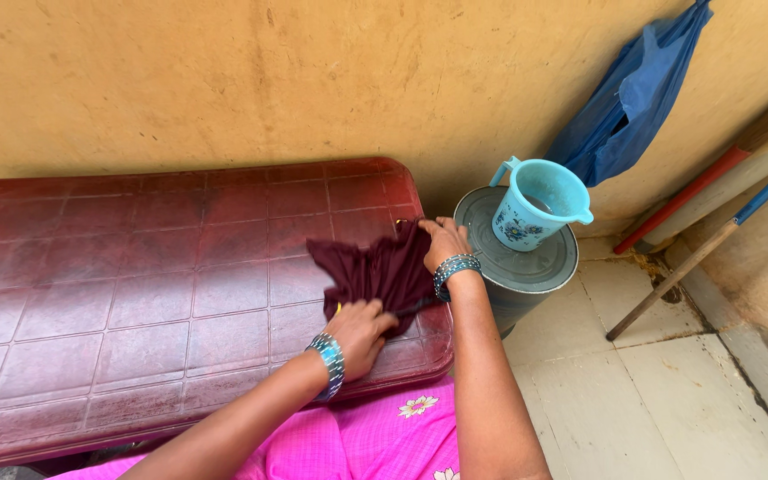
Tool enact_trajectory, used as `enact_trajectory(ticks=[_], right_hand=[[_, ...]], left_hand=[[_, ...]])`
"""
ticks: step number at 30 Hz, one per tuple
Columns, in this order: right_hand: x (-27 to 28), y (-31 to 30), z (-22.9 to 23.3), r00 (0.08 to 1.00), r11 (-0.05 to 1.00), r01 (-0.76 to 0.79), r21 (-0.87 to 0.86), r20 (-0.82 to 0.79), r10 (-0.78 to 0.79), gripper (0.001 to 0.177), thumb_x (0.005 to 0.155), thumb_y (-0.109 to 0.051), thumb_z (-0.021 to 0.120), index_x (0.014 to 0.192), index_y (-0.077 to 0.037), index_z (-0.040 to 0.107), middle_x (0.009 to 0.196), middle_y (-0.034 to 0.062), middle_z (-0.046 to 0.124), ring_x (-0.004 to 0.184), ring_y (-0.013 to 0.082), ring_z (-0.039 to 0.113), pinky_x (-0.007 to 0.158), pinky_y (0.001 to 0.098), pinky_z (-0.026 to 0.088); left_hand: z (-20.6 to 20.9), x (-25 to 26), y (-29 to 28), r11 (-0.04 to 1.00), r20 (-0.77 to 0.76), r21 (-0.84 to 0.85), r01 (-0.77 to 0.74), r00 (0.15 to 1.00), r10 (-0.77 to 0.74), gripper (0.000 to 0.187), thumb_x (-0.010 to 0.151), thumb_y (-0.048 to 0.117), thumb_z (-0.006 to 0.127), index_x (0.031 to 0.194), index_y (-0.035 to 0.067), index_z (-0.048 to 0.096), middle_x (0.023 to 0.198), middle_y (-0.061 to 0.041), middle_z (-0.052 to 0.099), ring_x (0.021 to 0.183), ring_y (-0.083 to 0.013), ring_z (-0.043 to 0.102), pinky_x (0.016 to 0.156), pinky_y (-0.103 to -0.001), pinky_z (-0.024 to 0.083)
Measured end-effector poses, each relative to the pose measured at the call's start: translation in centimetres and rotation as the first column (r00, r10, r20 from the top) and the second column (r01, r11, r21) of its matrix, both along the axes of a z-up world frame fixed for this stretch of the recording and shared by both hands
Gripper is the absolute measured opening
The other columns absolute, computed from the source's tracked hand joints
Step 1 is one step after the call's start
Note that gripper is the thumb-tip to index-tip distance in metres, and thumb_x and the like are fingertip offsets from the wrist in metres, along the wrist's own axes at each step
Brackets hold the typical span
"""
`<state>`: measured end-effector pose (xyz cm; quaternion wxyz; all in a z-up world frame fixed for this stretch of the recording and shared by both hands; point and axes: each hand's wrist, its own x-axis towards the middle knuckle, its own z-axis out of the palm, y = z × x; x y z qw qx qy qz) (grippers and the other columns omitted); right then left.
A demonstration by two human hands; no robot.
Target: The person wipes a table with a cloth, then rinses and wrings the cloth in a mug of water.
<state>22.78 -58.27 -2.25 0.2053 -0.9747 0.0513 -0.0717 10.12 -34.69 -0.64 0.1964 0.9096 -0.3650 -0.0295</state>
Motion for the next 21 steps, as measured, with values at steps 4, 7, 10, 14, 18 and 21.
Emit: enact_trajectory(ticks=[4,7,10,14,18,21], right_hand=[[-0.9,0.4,1.8,0.965,0.990,-0.135,-0.034,-0.229,0.123,0.049,0.072,-0.009,0.083,0.117,-0.023,0.073,0.141,0.0084,0.056,0.129,0.0333,0.053,0.114,0.0398,0.044],[-1.4,0.9,2.9,0.930,0.984,-0.179,-0.014,-0.329,0.165,0.042,0.069,-0.019,0.093,0.106,-0.019,0.073,0.132,0.0091,0.058,0.125,0.0298,0.055,0.108,0.0394,0.045],[-0.9,1.4,2.5,0.911,0.979,-0.196,0.054,-0.358,0.202,0.032,0.070,-0.023,0.091,0.097,-0.016,0.075,0.117,0.0096,0.069,0.112,0.0262,0.066,0.098,0.0385,0.054],[-0.7,2.9,2.5,0.987,0.992,-0.101,0.081,-0.119,0.110,0.014,0.076,-0.020,0.086,0.088,-0.017,0.079,0.107,0.0091,0.069,0.098,0.0281,0.071,0.089,0.0416,0.056],[-1.1,4.7,4.1,0.997,0.995,-0.011,0.096,0.071,0.004,0.016,0.079,-0.017,0.082,0.093,-0.014,0.074,0.110,0.0122,0.065,0.096,0.0326,0.069,0.084,0.0447,0.055],[-1.5,6.6,4.8,0.996,0.993,-0.016,0.120,0.084,0.006,0.014,0.082,-0.017,0.079,0.096,-0.016,0.077,0.111,0.0109,0.066,0.098,0.0312,0.070,0.086,0.0440,0.055]], left_hand=[[0.6,0.3,3.3,0.975,-0.420,-0.113,0.190,0.881,-0.220,0.033,0.091,0.014,0.065,0.124,0.013,0.070,0.114,-0.010,0.067,0.107,-0.0290,0.065,0.098,-0.042,0.050],[0.4,3.1,6.0,0.928,-0.539,-0.323,0.187,0.769,-0.343,0.033,0.088,0.012,0.069,0.122,0.012,0.071,0.119,-0.006,0.074,0.109,-0.0195,0.070,0.100,-0.035,0.053],[0.6,8.3,9.6,0.865,-0.648,-0.478,-0.150,0.725,-0.232,0.028,0.084,0.002,0.067,0.109,0.008,0.078,0.111,-0.006,0.078,0.102,-0.0140,0.070,0.094,-0.031,0.055],[2.7,18.1,12.8,0.648,-0.513,-0.665,-0.370,0.857,-0.038,0.025,0.089,0.000,0.059,0.102,0.006,0.079,0.107,-0.006,0.078,0.099,-0.0160,0.070,0.093,-0.030,0.056],[3.8,20.0,13.5,0.706,0.202,-0.370,-0.604,0.689,0.696,0.016,0.083,0.014,0.073,0.097,0.015,0.082,0.113,-0.016,0.070,0.105,-0.0379,0.063,0.088,-0.050,0.049],[1.6,18.6,10.7,0.776,-0.123,-0.170,-0.607,0.794,0.595,0.016,0.095,0.025,0.067,0.104,0.021,0.080,0.122,-0.010,0.073,0.114,-0.0281,0.069,0.103,-0.041,0.055]])
